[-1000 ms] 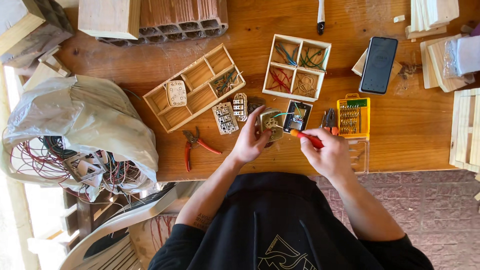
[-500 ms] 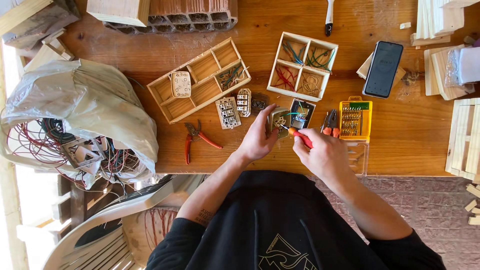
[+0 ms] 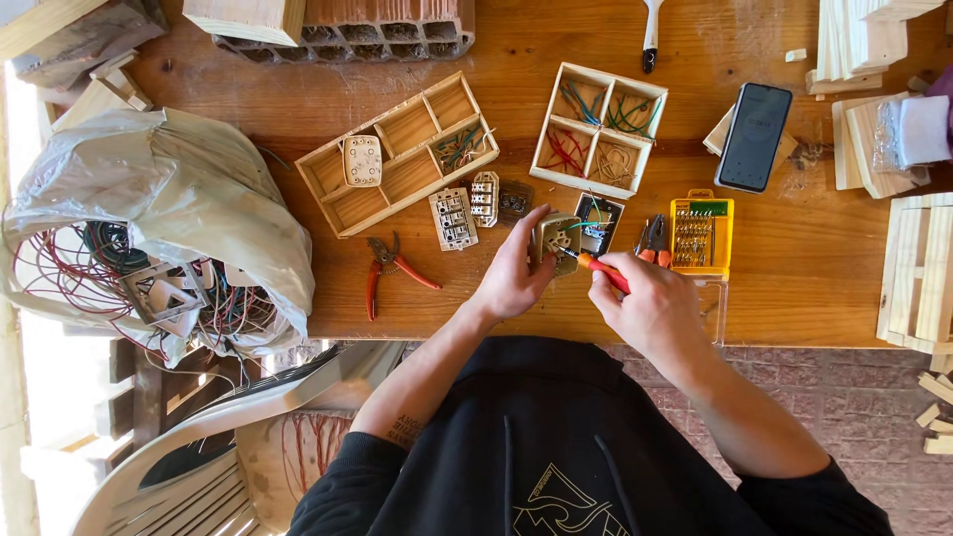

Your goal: The person assembles electrical components on a workbench. They use a screwdriver to connect wires to a socket and a junction box, then use pliers to strip wire insulation. The person handles multiple wires and electrical parts throughout the process.

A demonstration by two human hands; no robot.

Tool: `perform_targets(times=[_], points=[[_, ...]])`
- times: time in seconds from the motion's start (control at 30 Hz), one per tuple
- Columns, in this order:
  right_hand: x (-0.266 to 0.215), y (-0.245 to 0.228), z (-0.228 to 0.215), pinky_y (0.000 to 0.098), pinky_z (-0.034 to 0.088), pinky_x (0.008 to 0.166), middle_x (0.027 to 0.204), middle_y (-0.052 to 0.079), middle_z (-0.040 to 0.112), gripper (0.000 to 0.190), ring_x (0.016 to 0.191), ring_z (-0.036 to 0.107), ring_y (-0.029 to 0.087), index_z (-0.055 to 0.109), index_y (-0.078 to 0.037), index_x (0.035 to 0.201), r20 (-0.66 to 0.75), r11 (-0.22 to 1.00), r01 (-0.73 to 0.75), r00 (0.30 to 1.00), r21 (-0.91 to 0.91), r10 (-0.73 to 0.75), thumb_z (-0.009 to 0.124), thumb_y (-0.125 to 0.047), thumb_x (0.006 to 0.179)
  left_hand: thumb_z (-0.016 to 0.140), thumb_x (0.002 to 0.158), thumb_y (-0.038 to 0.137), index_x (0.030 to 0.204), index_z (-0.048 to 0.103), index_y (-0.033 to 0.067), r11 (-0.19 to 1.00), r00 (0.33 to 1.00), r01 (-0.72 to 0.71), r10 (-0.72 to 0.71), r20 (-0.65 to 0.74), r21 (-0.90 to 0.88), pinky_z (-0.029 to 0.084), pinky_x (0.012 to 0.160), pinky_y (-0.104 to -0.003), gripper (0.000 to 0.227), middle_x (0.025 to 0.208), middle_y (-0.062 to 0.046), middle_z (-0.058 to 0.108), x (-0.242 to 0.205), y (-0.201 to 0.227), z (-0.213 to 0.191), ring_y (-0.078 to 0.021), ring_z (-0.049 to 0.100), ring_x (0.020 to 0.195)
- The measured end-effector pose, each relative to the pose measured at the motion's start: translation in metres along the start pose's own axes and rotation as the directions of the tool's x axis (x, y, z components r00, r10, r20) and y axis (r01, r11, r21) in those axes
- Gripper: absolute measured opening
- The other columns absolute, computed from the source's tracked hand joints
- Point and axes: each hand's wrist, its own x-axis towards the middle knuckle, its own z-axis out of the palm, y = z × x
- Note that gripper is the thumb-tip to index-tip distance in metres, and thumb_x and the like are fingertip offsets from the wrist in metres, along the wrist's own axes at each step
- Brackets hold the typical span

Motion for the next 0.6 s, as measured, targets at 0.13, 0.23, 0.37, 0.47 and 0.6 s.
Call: perform_targets(times=[0.13, 0.23, 0.37, 0.47, 0.6], points=[[-0.01, 0.003, 0.008, 0.0331, 0.058, 0.057, 0.073, 0.007, 0.074, 0.014, 0.063, 0.074, 0.025, 0.072, -0.013, 0.101, -0.006, 1.0, -0.008, 1.0, 0.02, 0.008, 0.071, -0.026, 0.096, 0.057, 0.089, -0.002, 0.156, 0.03, 0.0014, 0.999, 1.0, 0.016, -0.016, 0.01, -0.034, 0.06, 0.081, -0.056, 0.072, 0.15, -0.026, 0.045, -0.004, -0.007, 0.002, -0.0562, 0.055, 0.123], [-0.013, 0.0, 0.008, 0.0344, 0.057, 0.057, 0.069, 0.007, 0.073, 0.017, 0.062, 0.074, 0.025, 0.071, -0.015, 0.101, 0.021, 0.998, -0.059, 0.998, 0.013, 0.059, 0.068, -0.032, 0.097, 0.055, 0.09, -0.002, 0.158, 0.027, 0.0015, 0.989, 0.998, 0.067, -0.067, 0.007, -0.133, 0.059, 0.087, -0.055, 0.074, 0.152, -0.027, 0.042, -0.007, -0.007, 0.004, -0.0565, 0.054, 0.124], [-0.011, -0.013, -0.002, 0.0347, 0.056, 0.056, 0.067, 0.009, 0.073, 0.021, 0.059, 0.073, 0.026, 0.072, -0.012, 0.099, 0.058, 0.994, -0.098, 0.994, 0.053, 0.095, 0.063, -0.03, 0.1, 0.055, 0.09, -0.004, 0.157, 0.026, 0.0005, 0.984, 0.998, 0.067, -0.068, 0.002, -0.163, 0.058, 0.087, -0.059, 0.074, 0.151, -0.028, 0.042, -0.008, -0.005, 0.005, -0.0588, 0.053, 0.123], [-0.011, -0.018, -0.007, 0.0349, 0.056, 0.056, 0.066, 0.009, 0.072, 0.021, 0.059, 0.073, 0.027, 0.073, -0.011, 0.099, 0.063, 0.993, -0.104, 0.993, 0.062, 0.1, 0.062, -0.03, 0.101, 0.055, 0.089, -0.004, 0.157, 0.027, 0.0002, 0.986, 0.998, 0.066, -0.068, -0.011, -0.156, 0.058, 0.088, -0.059, 0.073, 0.151, -0.028, 0.043, -0.009, -0.003, 0.005, -0.0587, 0.053, 0.123], [-0.008, -0.021, -0.017, 0.0336, 0.056, 0.055, 0.066, 0.007, 0.073, 0.023, 0.058, 0.073, 0.025, 0.074, -0.011, 0.1, 0.1, 0.998, -0.06, 0.993, 0.009, 0.059, 0.062, -0.03, 0.102, 0.056, 0.089, -0.001, 0.155, 0.031, 0.0006, 1.0, 0.999, 0.028, -0.028, -0.04, -0.01, 0.058, 0.086, -0.06, 0.07, 0.146, -0.027, 0.048, -0.011, 0.007, 0.004, -0.058, 0.053, 0.124]])
